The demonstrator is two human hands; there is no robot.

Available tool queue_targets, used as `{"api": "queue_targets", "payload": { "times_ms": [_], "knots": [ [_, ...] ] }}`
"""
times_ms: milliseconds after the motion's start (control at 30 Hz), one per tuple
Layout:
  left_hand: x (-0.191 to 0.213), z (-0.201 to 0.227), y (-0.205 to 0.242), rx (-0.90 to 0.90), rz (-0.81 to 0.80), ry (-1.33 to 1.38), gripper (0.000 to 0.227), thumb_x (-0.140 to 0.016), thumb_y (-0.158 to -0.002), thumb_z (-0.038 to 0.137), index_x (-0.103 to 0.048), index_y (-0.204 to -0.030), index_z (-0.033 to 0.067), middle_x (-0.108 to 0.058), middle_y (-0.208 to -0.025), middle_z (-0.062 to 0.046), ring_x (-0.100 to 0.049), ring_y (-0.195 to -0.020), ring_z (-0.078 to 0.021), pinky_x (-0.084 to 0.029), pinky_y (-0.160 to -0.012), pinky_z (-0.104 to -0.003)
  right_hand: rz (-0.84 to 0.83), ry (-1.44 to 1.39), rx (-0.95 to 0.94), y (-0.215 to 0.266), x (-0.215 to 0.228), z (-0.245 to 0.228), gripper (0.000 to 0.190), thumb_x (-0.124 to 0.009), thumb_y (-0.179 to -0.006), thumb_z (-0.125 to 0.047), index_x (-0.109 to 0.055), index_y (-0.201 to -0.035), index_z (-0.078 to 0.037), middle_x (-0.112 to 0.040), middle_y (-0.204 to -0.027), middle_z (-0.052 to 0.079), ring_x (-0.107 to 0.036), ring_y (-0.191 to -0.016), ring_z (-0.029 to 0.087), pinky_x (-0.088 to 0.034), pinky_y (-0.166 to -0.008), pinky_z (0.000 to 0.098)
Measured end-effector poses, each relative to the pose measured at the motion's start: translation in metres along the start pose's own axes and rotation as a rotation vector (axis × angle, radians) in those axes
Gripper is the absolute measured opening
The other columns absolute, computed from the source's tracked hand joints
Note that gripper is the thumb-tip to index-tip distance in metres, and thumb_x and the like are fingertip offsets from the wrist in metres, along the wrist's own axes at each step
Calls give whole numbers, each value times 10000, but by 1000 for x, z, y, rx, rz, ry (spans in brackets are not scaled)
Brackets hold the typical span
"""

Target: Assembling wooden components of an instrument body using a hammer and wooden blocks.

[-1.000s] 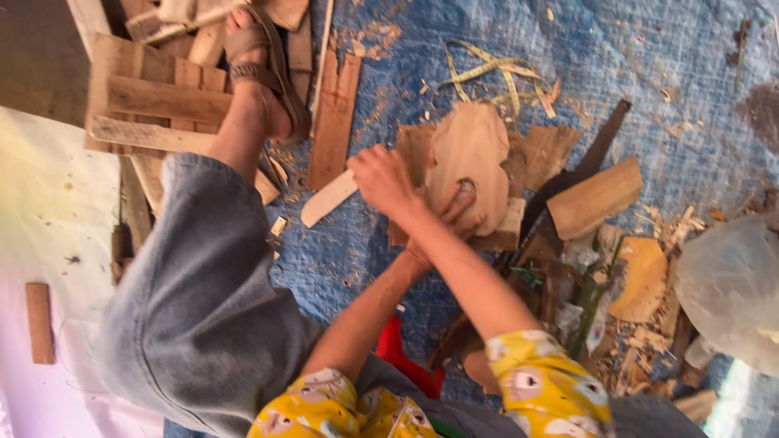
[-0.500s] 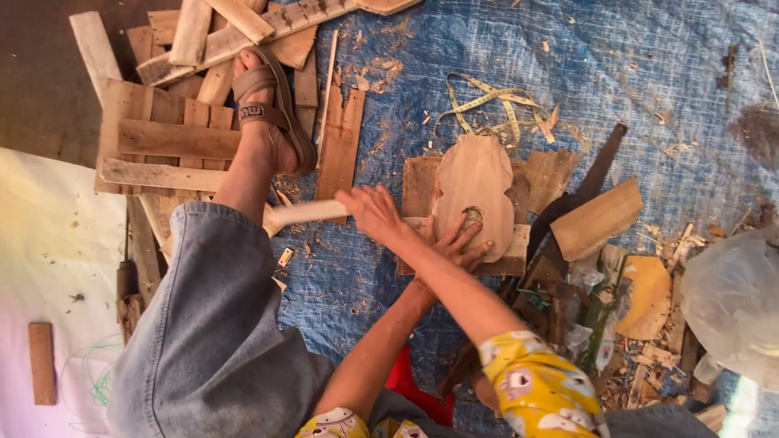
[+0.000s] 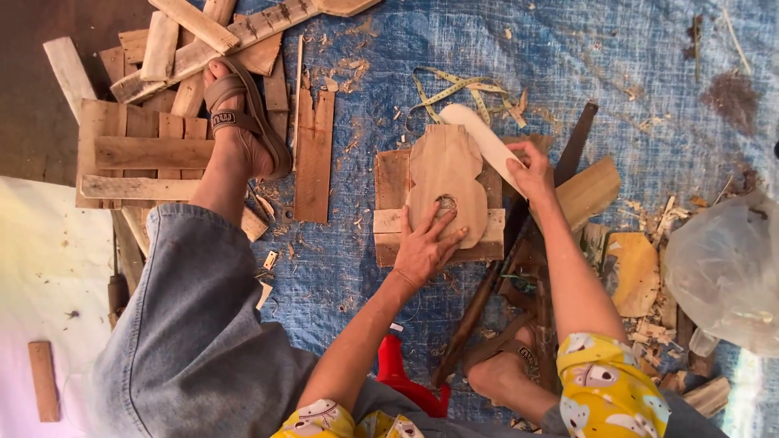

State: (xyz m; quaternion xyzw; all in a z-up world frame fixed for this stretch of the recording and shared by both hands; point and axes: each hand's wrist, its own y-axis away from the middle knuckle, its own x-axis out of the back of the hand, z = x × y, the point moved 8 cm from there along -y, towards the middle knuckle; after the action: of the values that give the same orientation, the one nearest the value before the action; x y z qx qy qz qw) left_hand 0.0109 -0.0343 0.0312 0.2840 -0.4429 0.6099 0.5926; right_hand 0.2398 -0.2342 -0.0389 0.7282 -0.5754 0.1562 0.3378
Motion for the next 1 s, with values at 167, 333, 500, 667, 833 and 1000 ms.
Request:
{"api": "queue_targets", "payload": {
  "times_ms": [167, 333, 500, 667, 833, 1000],
  "knots": [
    [-3, -1, 0, 9, -31, 3, 313, -565, -990, 450, -644, -1287, 503, -490, -1554, 103, -289, -1553, -248, -82, -1171, -756, -102, 151, 248, -11, -10, -18, 241, -715, -945, -235, -793, -1146, -344, -703, -955, 25, -684, -878, 242, -543, -813, 390],
    [-4, -1, 1, 9, -39, 6, 308, -559, -995, 462, -649, -1288, 496, -468, -1572, 103, -271, -1560, -249, -84, -1177, -756, -129, 207, 338, -11, -24, -31, 272, -564, -1009, -188, -791, -1107, -301, -667, -1088, 86, -664, -1042, 410, -521, -964, 526],
    [0, 0, 0, 22, -20, 11, 307, -579, -986, 433, -649, -1280, 490, -497, -1555, 87, -297, -1556, -251, -86, -1182, -755, 93, 116, 442, 7, -39, -65, 237, -472, -916, -87, -679, -841, -177, -657, -827, 122, -681, -881, 360, -547, -845, 450],
    [0, 0, 0, 14, -17, 3, 310, -582, -985, 434, -644, -1284, 491, -508, -1543, 82, -301, -1552, -246, -81, -1184, -749, 402, 124, 241, 65, -1, -93, 154, -593, -994, -246, -635, -1139, -213, -653, -1063, 116, -623, -1092, 382, -476, -993, 508],
    [4, 2, -1, 16, -37, 16, 313, -573, -992, 432, -638, -1293, 489, -504, -1543, 82, -290, -1555, -245, -75, -1180, -751, 86, -164, -192, 90, 4, 17, 479, -832, -896, -358, -612, -1278, -170, -698, -1021, 94, -671, -1005, 275, -524, -801, 454],
    [5, 2, -2, 17, -34, 5, 314, -568, -996, 438, -632, -1299, 494, -507, -1537, 85, -294, -1553, -245, -72, -1187, -752, 31, -529, -47, 56, -18, 59, 93, -749, -930, -127, -755, -1013, -166, -612, -830, -72, -565, -774, 30, -471, -617, 159]
  ]
}}
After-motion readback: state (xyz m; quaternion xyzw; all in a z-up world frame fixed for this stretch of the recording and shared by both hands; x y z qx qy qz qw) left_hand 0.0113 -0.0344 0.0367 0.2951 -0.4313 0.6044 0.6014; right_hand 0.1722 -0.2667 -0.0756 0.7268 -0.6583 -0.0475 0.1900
